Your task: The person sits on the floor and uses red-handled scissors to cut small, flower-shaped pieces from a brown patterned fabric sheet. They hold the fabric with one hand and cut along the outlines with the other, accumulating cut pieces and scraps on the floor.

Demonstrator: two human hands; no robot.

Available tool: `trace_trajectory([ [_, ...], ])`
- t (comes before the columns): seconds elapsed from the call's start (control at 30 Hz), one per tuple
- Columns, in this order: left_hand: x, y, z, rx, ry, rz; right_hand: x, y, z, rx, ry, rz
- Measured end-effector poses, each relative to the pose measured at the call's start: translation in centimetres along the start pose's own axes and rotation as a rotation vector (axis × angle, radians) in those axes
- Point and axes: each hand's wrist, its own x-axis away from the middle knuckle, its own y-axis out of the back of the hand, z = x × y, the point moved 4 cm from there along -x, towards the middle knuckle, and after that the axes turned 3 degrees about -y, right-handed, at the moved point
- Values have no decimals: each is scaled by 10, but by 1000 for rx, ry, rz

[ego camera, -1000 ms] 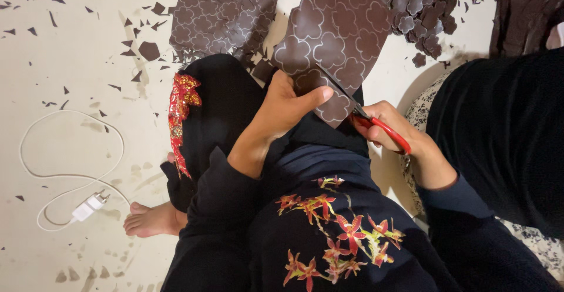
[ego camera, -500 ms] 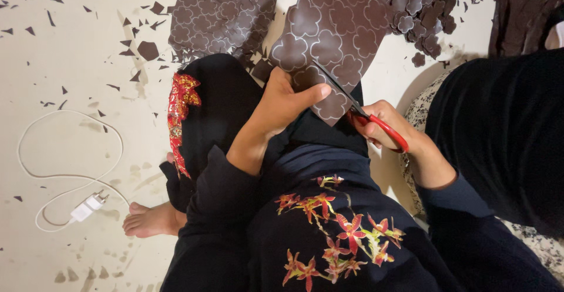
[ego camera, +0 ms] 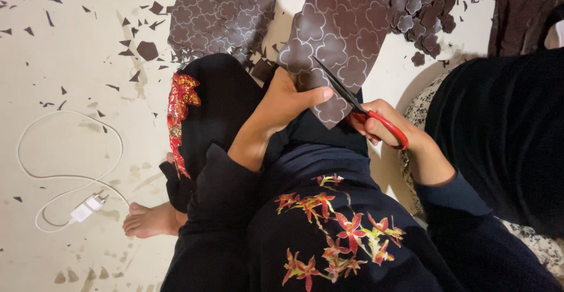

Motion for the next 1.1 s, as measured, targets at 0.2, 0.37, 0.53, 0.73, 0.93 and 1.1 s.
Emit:
trace_trajectory([
  [0.2, 1, 1, 0, 46, 10, 9, -2, 0, -13, 6, -37, -40],
  [0.37, -2, 10, 12, 78, 54, 24, -5, 1, -19, 16, -62, -64],
  [0.53, -6, 28, 32, 64, 76, 21, -8, -1, -19, -3, -45, -106],
  [0.73, -22, 56, 43, -29, 73, -123, -13, 2, -20, -55, -73, 70],
  [0.93, -30, 86, 39, -314, -107, -341, -15, 1, -36, 29, -304, -131],
  [1.1, -30, 88, 42, -267, -75, -236, -8, 10, -25, 149, -117, -286],
])
